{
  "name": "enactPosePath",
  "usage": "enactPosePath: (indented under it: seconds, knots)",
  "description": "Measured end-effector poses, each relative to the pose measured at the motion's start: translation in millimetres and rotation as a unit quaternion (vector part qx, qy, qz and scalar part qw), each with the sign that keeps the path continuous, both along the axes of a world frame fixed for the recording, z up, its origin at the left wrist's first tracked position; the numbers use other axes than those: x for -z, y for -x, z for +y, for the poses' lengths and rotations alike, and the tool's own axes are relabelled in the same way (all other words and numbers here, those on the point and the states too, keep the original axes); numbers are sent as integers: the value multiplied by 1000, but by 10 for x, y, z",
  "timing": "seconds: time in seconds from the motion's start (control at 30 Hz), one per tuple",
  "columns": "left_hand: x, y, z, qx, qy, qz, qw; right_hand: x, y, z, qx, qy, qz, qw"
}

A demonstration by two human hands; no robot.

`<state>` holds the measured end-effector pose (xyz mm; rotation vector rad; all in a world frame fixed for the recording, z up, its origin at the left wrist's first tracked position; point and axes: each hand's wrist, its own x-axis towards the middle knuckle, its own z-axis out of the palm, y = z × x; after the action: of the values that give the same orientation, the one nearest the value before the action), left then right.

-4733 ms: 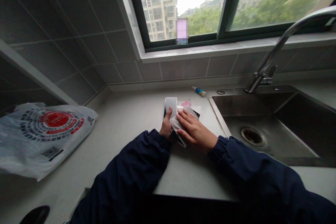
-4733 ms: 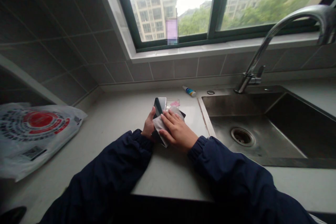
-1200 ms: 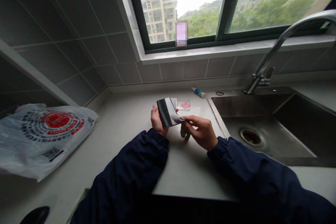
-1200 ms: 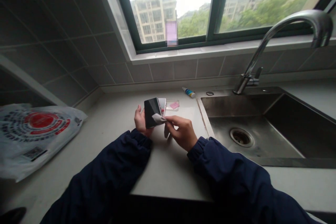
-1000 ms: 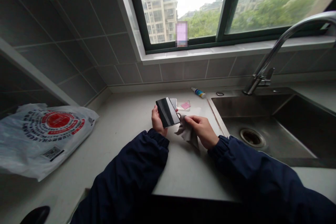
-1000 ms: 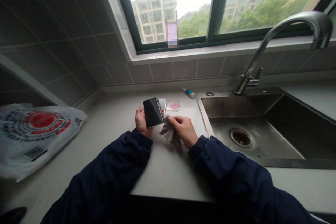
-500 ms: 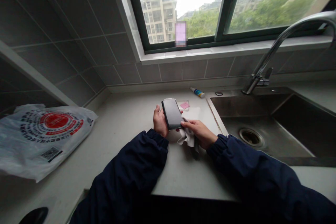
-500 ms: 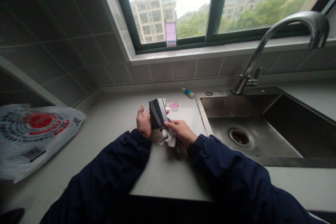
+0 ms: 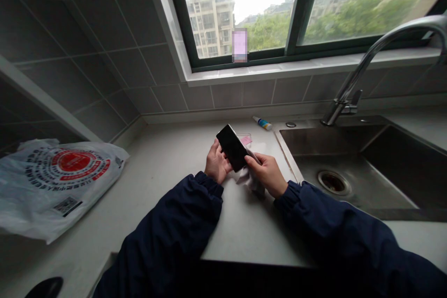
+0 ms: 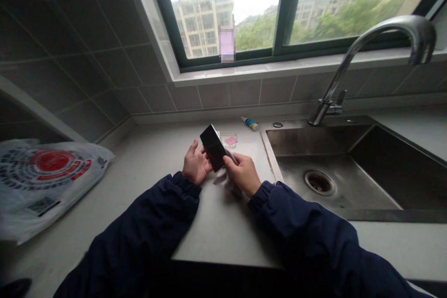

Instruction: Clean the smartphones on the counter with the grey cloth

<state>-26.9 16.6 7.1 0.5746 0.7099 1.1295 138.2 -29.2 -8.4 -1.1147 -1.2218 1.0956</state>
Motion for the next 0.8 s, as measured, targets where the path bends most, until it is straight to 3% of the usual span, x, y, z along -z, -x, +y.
enactPosePath:
  seconds: [0.1, 0.17, 0.4, 0.53, 0.8]
  knots:
    - [21, 10, -9, 36, -2, 23, 999, -8, -13, -48, 42, -121, -179, 975]
    - [41, 3, -11, 45, -2, 24, 999, -5, -6, -81, 21, -170, -231, 958]
    - [43, -60, -19, 24, 54, 1, 998, 8, 36, -114, -89, -267, -219, 934]
    - [25, -70, -26, 10, 41, -14, 999, -58, 44, -125, -86, -230, -157, 957]
    - [37, -45, 20, 40, 26, -26, 999, -157, -23, -34, 37, -60, 3, 997]
